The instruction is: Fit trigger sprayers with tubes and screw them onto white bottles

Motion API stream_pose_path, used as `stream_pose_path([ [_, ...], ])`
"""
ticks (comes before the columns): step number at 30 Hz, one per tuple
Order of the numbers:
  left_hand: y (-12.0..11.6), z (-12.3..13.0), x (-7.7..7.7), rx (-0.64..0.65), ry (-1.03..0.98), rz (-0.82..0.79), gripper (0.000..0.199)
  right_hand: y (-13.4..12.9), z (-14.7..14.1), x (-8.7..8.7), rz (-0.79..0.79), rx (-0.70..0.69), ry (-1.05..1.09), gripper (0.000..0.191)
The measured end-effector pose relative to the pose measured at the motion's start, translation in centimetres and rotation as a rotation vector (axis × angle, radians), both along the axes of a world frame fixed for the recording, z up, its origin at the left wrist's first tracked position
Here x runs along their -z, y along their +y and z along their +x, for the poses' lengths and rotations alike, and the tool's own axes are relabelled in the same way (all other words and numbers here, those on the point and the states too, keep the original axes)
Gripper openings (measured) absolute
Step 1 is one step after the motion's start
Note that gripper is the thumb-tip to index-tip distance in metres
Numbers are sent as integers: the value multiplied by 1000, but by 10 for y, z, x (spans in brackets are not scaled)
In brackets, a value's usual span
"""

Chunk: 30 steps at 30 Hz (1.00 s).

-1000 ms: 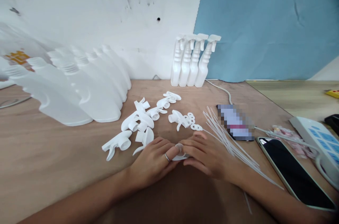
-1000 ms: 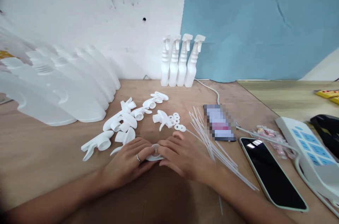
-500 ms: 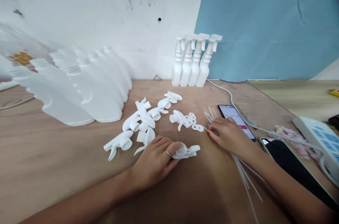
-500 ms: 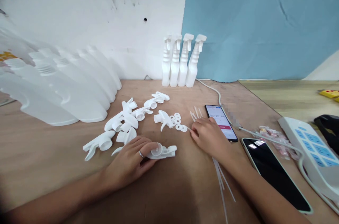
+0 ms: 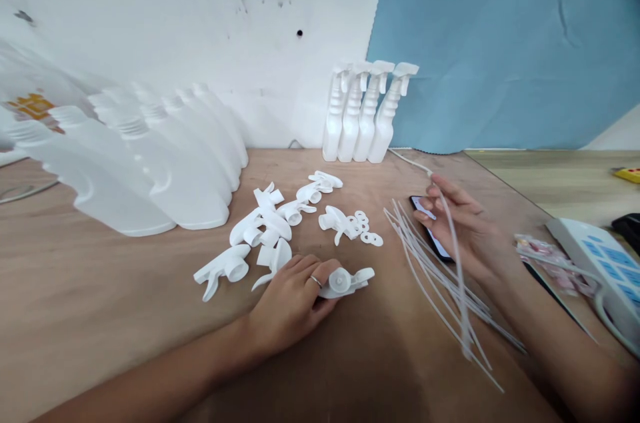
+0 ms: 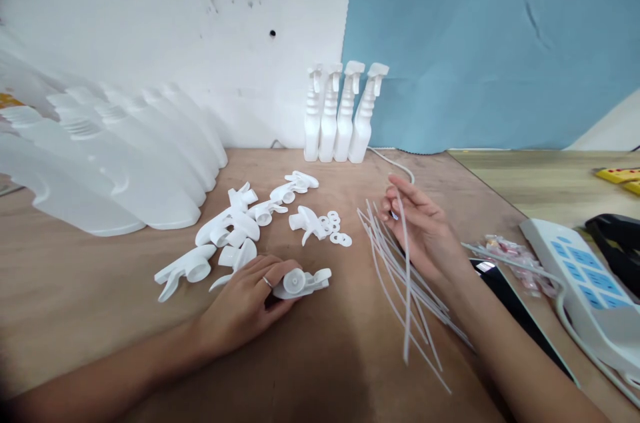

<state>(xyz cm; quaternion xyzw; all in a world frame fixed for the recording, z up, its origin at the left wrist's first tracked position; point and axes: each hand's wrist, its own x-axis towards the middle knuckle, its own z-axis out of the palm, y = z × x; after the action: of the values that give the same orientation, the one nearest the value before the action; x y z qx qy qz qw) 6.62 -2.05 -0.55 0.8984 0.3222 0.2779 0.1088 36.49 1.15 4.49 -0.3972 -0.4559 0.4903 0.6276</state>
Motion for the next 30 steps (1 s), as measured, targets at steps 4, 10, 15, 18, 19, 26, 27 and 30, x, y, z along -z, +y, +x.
stream_pose_path([
  [4,0,1,1,-4,19,-8,32,-8,-20,4,-73,-2,-5,15],
  [10,0,1,3,9,12,51,32,-36,-64,20,-80,-205,-268,18],
  [15,0,1,2,21,22,68,37,-47,-81,24,-6,-259,-374,15],
  [18,0,1,3,20,12,88,41,-49,-83,21,22,-265,-451,14],
  [19,1,1,3,20,5,94,42,-50,-84,20,30,-269,-476,14],
  [26,1,1,3,17,3,89,41,-50,-86,18,212,-262,-754,17],
  [27,0,1,3,16,2,88,41,-49,-86,18,266,-266,-788,16],
  [30,0,2,3,16,18,69,38,-46,-88,21,405,-276,-859,12],
])
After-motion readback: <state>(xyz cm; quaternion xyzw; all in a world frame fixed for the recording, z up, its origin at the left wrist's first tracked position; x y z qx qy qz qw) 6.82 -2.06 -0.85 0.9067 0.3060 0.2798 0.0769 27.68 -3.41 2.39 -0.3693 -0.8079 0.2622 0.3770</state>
